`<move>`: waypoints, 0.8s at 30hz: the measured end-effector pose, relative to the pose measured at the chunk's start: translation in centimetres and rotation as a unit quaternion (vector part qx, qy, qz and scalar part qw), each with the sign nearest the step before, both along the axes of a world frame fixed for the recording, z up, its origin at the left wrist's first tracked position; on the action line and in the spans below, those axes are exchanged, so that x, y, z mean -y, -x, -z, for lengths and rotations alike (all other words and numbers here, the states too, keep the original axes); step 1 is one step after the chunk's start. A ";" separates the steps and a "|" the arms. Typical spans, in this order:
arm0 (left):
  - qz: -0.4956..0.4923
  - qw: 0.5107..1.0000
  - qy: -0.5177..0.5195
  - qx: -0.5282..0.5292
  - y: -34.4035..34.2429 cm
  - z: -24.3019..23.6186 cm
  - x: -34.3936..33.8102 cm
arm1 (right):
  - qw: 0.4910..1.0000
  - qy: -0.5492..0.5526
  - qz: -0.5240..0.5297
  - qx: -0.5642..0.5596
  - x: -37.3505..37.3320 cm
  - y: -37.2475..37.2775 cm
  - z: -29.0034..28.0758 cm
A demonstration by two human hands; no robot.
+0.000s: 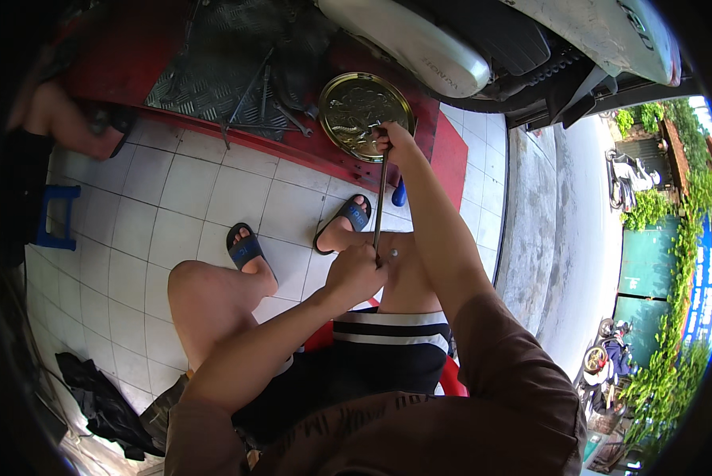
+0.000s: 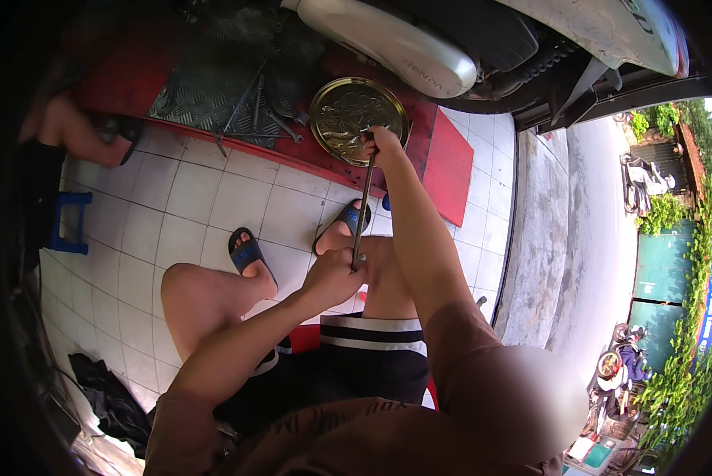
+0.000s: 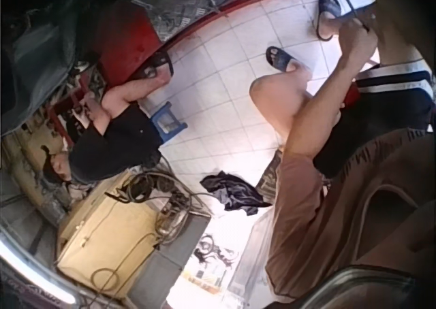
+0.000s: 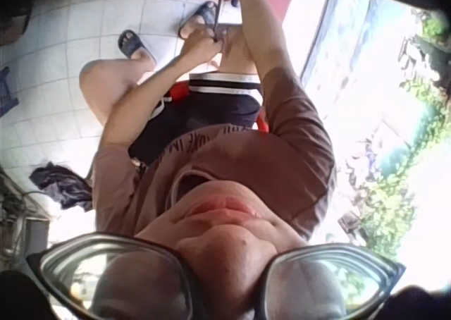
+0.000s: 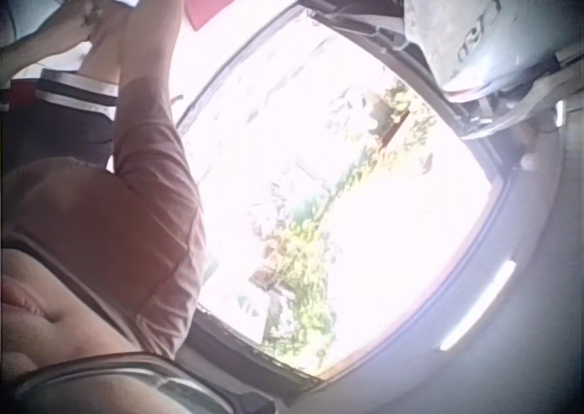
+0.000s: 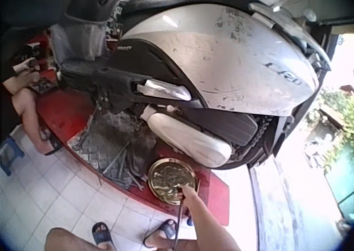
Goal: The person uses a T-handle wrench and a screwdriver to work on the engine area of a white motorcycle. They repeatedly loosen and tighten bolts on the engine casing, occasionally switching between the two tools to access different fasteners.
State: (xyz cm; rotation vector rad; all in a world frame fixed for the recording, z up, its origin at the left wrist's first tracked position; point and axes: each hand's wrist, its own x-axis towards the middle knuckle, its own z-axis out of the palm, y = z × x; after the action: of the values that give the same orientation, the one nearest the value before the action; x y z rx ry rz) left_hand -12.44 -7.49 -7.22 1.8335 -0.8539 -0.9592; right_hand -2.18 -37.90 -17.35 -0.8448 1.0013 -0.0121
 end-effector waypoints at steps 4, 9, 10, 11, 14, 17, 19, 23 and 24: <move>0.060 0.997 -0.049 -0.004 -0.2 -0.8 -0.2 | 0.982 0.165 -0.068 -0.068 -1.6 -0.3 0.0; 0.043 0.997 0.012 0.060 -0.6 -1.1 -0.9 | 0.932 0.292 -0.171 -0.126 -2.3 -0.7 0.0; 0.043 0.996 0.013 0.077 -0.7 -1.2 -0.7 | 0.911 0.324 -0.214 -0.141 -2.2 0.1 -0.3; 0.046 0.994 0.009 0.098 -1.0 -1.3 -0.9 | 0.912 0.322 -0.212 -0.142 -2.6 0.0 -0.4; 0.021 0.982 0.060 0.177 -1.3 -0.7 -1.1 | 0.910 0.322 -0.218 -0.145 -2.7 -0.1 -0.2; 0.036 0.981 0.022 0.189 -1.8 -1.4 -1.1 | 0.890 0.345 -0.247 -0.168 -1.9 0.0 0.9; 0.025 0.978 0.027 0.203 -2.3 -2.0 -1.5 | 0.880 0.349 -0.262 -0.187 -1.1 0.3 1.4; -0.020 0.974 0.032 0.224 -4.8 -2.4 -2.7 | 0.866 0.352 -0.286 -0.210 -2.7 -0.6 0.9; -0.040 0.973 0.034 0.223 -5.1 -2.5 -2.8 | 0.862 0.350 -0.299 -0.213 -2.4 -0.4 0.9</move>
State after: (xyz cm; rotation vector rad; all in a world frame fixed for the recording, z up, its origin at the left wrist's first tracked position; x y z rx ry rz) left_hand -7.35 -4.66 -4.73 2.0402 -1.0554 -0.4629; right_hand -1.74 -35.48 -18.22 -1.8710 1.1166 0.3781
